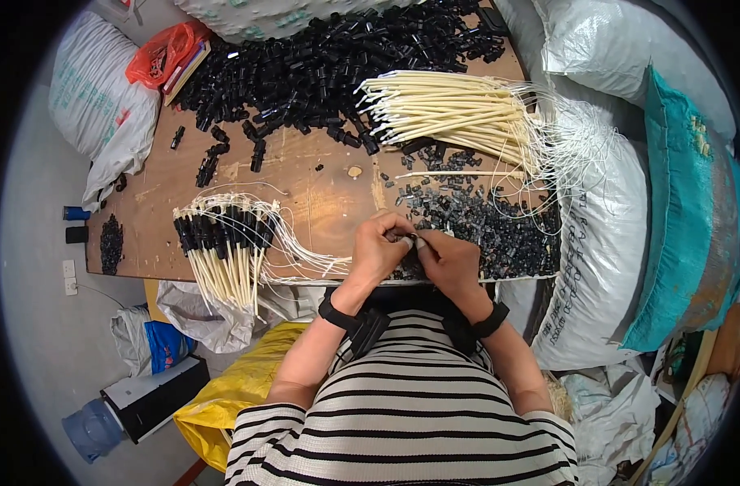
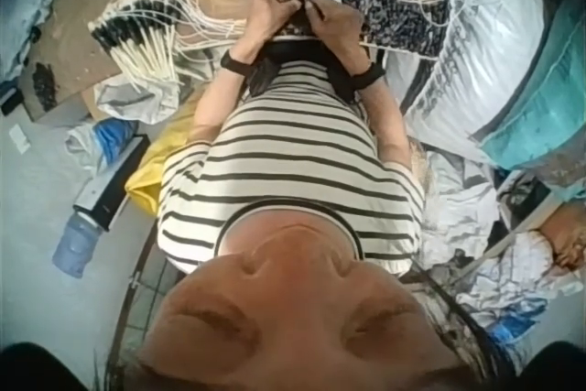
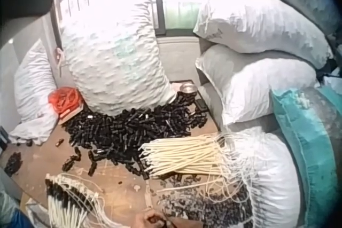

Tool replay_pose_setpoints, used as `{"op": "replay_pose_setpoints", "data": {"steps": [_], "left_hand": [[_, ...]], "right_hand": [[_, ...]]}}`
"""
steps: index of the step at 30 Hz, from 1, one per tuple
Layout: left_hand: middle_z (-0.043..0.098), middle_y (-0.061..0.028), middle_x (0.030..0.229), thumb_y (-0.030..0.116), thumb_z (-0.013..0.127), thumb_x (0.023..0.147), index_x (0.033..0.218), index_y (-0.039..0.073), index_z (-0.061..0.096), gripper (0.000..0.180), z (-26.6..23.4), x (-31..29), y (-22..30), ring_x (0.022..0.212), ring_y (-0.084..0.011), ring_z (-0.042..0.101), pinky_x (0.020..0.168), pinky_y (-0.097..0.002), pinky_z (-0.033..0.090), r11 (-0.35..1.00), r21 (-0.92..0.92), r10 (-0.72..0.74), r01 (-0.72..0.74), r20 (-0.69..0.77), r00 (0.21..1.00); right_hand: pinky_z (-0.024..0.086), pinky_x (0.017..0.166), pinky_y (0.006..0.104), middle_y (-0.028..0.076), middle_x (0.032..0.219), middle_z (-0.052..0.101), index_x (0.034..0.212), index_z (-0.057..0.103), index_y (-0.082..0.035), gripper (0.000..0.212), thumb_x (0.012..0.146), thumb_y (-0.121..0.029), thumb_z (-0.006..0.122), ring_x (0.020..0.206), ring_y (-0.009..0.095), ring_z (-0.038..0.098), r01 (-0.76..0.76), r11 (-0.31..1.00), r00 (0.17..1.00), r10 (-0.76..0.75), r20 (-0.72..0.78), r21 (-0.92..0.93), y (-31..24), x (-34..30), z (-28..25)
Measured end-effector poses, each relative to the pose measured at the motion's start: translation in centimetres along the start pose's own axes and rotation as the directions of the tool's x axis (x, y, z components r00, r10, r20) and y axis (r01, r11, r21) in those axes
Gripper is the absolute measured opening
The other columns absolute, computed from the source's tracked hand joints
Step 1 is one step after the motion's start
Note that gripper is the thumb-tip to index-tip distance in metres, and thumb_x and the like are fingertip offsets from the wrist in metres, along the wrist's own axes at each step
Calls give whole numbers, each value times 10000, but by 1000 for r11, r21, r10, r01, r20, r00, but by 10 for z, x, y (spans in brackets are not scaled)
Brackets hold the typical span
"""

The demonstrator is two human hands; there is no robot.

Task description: The person assembles components by hand by inserting a white tube into a black plastic part and sliding a small black ring over the tube to secure it. This process is repeated multiple times, with the person occasionally moving finished assemblies aside and reaching for more parts from the piles.

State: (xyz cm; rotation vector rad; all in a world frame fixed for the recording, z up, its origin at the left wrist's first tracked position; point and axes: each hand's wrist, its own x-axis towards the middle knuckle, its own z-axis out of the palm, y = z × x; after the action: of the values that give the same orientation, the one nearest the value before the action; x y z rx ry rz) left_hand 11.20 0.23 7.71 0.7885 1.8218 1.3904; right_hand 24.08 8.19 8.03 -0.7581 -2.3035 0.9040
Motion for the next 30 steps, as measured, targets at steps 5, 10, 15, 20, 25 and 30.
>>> {"op": "replay_pose_setpoints", "data": {"steps": [5,10,15,20,25,30], "left_hand": [[587,-29,745,-82,617,628,739,13,655,151,-4,2,5,637,-92,518,593,-203,403,942,295,175,-161,-22,984],[623,-72,767,-70,616,605,725,7,642,145,-6,7,7,689,-151,576,609,-244,437,920,359,174,-158,-13,985],[643,-108,788,-60,614,594,680,-5,599,103,-9,6,15,767,-245,616,659,-308,479,779,526,407,-341,-10,913],[661,-123,864,-10,611,616,795,0,621,179,-14,10,27,867,-317,606,785,-365,478,755,451,465,-476,142,874],[667,-137,922,16,614,644,1018,31,661,378,-17,7,29,922,-331,618,828,-374,488,782,417,296,-462,403,866],[651,-185,862,17,632,669,1019,45,664,353,-14,11,40,680,-323,628,611,-355,495,839,489,31,-241,398,917]], "right_hand": [[444,495,328,110,656,613,910,679,-94,134,790,-120,626,530,267,593,-129,972,992,126,29,198,7,-2,0],[422,480,300,83,573,565,930,670,-85,175,760,-126,659,474,175,550,-189,922,973,129,192,337,12,-5,-10],[403,471,276,51,533,524,913,652,-77,200,738,-161,701,450,137,500,-265,936,944,202,263,233,4,4,-19],[386,480,243,-9,576,570,833,658,-23,156,779,-147,734,516,45,494,-194,978,977,186,107,71,13,4,-21],[413,501,232,-16,695,656,1062,687,-31,238,832,-80,651,547,27,503,-367,644,924,167,345,671,22,2,-37],[446,462,282,74,707,666,1097,682,-148,338,764,-107,638,501,214,590,141,989,972,-133,193,-31,12,-3,-45]]}}
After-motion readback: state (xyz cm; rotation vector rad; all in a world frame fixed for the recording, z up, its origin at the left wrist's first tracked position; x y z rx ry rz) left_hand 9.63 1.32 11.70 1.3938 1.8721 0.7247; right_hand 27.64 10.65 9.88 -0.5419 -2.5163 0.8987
